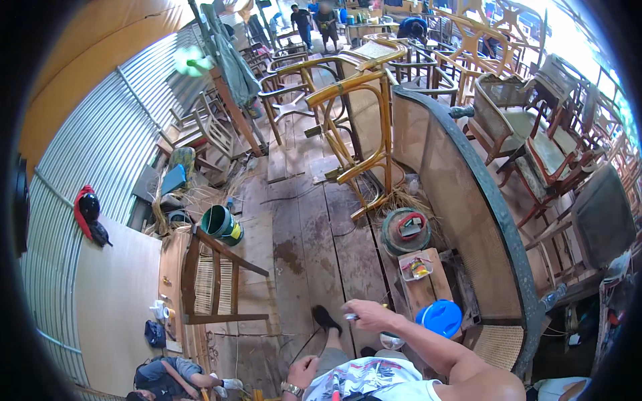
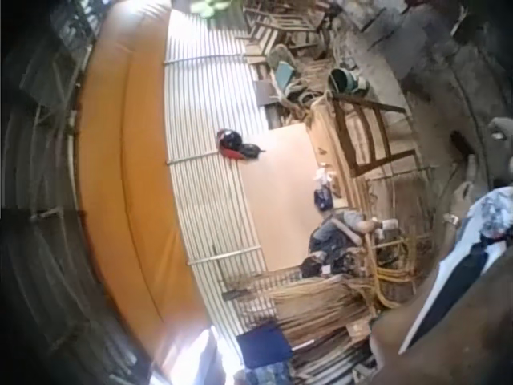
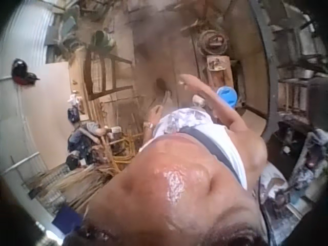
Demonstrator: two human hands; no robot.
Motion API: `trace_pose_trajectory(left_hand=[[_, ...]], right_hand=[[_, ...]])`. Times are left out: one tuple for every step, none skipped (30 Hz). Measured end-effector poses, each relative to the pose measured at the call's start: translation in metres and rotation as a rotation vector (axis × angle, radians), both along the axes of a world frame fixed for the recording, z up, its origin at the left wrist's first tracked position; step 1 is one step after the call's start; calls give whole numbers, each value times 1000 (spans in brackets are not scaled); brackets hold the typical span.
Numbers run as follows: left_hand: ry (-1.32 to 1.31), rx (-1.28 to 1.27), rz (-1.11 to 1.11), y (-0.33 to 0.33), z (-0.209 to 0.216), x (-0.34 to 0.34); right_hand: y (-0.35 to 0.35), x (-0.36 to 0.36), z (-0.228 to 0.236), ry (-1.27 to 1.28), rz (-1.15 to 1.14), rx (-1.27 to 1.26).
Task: Manually weaving thin strips of material onto a wooden chair seat frame using tools.
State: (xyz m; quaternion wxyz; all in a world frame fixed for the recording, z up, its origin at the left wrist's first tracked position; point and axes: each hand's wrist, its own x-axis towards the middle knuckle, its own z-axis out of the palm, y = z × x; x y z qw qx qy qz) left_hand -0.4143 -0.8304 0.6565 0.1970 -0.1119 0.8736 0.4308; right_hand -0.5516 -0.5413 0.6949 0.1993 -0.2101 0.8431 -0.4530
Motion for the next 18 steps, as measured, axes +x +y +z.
trace_pose_trajectory(left_hand=[[24, 136, -3, -2, -3, -22], [19, 144, -1, -5, 0, -47], [43, 218, -24, -10, 4, -78], [65, 290, -33, -17, 11, -107], [67, 288, -48, -25, 18, -135], [67, 285, -55, -37, 26, -164], [119, 307, -63, -55, 26, -189], [163, 333, -65, -70, 29, -209], [184, 347, -67, -86, 33, -235], [209, 296, -126, -107, 38, -255], [77, 378, -46, -123, 51, -274], [4, 456, -42, -146, 40, -287], [-10, 494, -12, -168, 35, -297], [-20, 534, 8, -189, 29, -309], [-28, 545, 54, -208, 25, -318], [-114, 567, 142, -231, 16, -323], [-164, 586, 189, -245, 12, -327], [-169, 598, 216, -257, 9, -333]], right_hand=[[-18, -14, -3, -4, 0, 6], [-36, -29, -9, 11, 102, -61], [-56, -47, -14, 25, 207, -131], [-78, -66, -12, 14, 224, -127], [-97, -86, -4, -31, 302, -98], [-112, -110, 3, -80, 388, -70], [-127, -134, 8, -70, 401, -40], [-138, -156, 17, -71, 419, -7], [-145, -184, 29, -102, 359, -41], [-148, -210, 51, -134, 344, 12], [-147, -242, 50, -192, 309, 7], [-135, -269, 40, -236, 229, -55], [-123, -297, 39, -380, 69, -244], [-117, -322, 45, -428, -169, -330], [-111, -341, 56, -467, -421, -404], [-123, -374, 51, -518, -509, -550], [-124, -396, 54, -517, -618, -713], [-112, -425, 42, -537, -531, -958]])
